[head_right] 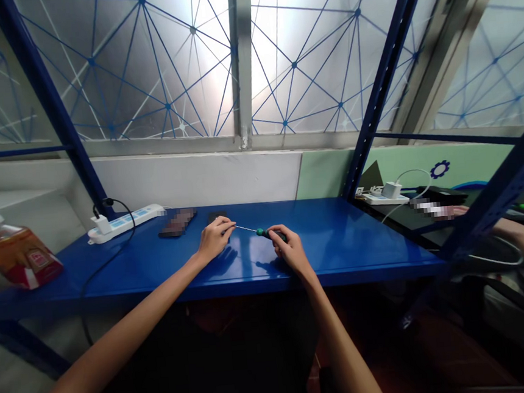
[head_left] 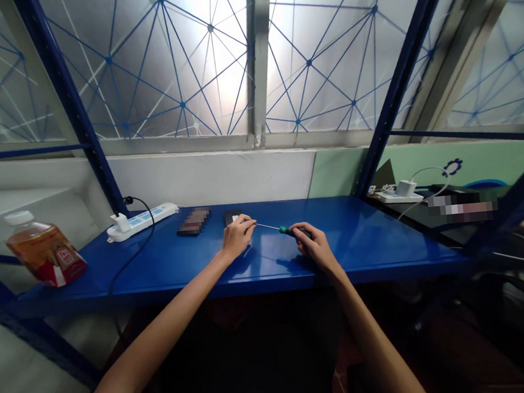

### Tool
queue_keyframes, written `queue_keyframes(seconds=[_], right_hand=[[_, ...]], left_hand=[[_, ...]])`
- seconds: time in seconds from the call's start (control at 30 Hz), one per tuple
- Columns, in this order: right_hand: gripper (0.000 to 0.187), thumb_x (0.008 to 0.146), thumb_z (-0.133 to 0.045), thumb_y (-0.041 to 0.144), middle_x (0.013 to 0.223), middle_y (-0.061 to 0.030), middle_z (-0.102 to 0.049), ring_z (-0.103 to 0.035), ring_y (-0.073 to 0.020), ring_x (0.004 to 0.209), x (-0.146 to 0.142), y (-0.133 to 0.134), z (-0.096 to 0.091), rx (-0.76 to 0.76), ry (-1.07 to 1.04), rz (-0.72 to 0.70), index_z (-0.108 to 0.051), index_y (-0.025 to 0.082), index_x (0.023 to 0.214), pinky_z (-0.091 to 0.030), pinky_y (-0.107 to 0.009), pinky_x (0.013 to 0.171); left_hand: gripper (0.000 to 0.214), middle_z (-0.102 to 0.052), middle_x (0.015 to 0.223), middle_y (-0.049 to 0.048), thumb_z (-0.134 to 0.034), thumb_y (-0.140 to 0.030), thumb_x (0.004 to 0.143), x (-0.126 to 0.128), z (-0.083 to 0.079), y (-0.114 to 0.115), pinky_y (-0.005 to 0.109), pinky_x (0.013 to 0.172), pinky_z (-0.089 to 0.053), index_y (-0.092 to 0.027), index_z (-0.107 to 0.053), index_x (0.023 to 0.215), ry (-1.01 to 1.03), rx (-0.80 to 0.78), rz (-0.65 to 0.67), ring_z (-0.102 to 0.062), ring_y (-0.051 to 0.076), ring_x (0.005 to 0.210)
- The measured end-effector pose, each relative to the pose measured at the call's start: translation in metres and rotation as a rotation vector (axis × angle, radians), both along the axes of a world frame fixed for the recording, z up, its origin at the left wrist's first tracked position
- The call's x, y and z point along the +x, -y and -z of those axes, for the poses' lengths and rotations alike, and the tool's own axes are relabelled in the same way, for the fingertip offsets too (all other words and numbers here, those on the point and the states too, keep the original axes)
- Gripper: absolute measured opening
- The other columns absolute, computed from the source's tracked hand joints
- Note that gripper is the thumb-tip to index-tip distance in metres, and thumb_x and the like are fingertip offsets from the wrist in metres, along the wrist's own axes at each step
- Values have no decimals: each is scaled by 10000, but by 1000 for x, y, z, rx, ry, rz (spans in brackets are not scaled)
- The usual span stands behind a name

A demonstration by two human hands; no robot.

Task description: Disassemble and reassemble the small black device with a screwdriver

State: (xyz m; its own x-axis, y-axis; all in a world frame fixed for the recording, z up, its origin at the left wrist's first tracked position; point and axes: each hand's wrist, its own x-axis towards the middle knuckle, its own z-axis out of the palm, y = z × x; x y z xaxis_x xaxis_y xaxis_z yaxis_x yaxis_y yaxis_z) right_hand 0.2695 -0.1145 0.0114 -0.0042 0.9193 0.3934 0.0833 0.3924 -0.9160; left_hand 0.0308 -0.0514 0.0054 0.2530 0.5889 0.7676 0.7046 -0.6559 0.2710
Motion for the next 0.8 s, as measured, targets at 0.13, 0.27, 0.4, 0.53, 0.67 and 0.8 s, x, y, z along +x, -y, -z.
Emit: queue_keyframes(seconds=[0.13,0.27,0.4,0.53,0.67,0.8], right_hand=[[372,807,-668,510,582,58,-455,-390,-66,441,-1,1,-1,-12,-3,5,-626,167,947,-287,-217,429],[381,794,-678,515,572,59,-458,-386,-67,439,-2,2,-2,-20,-12,7,-625,166,937,-290,-218,427],[383,785,-687,516,567,58,-463,-389,-68,436,-2,3,-4,-14,-19,13,-629,166,928,-295,-217,424],[363,790,-688,505,554,58,-462,-384,-66,416,-1,3,-4,14,-40,50,-632,164,901,-271,-215,403],[331,810,-677,485,528,59,-451,-374,-61,407,1,3,-1,67,-68,101,-634,160,861,-253,-211,398],[330,807,-681,482,517,59,-453,-372,-62,406,2,1,0,71,-76,107,-635,158,849,-255,-210,398]], left_hand=[[161,-704,993,26,-613,-215,925,0,-1,0,224,685,-492,-234,-757,994,7,-9,-19,-664,144,838],[159,-711,982,18,-615,-218,925,0,-2,2,226,658,-478,-235,-757,992,20,-22,-45,-664,146,829],[158,-708,965,16,-612,-234,927,0,-1,2,228,642,-464,-241,-758,987,-4,-40,-45,-655,144,817],[159,-707,936,24,-610,-245,924,-2,2,-2,255,637,-452,-243,-769,923,-122,-59,-30,-635,161,844],[153,-694,968,59,-630,-210,897,-3,4,-5,352,793,-450,-232,-781,895,-309,4,-3,-596,220,964],[127,-672,1068,85,-662,-220,870,-3,3,-4,422,891,-414,-228,-782,913,-343,34,20,-568,254,1058]])
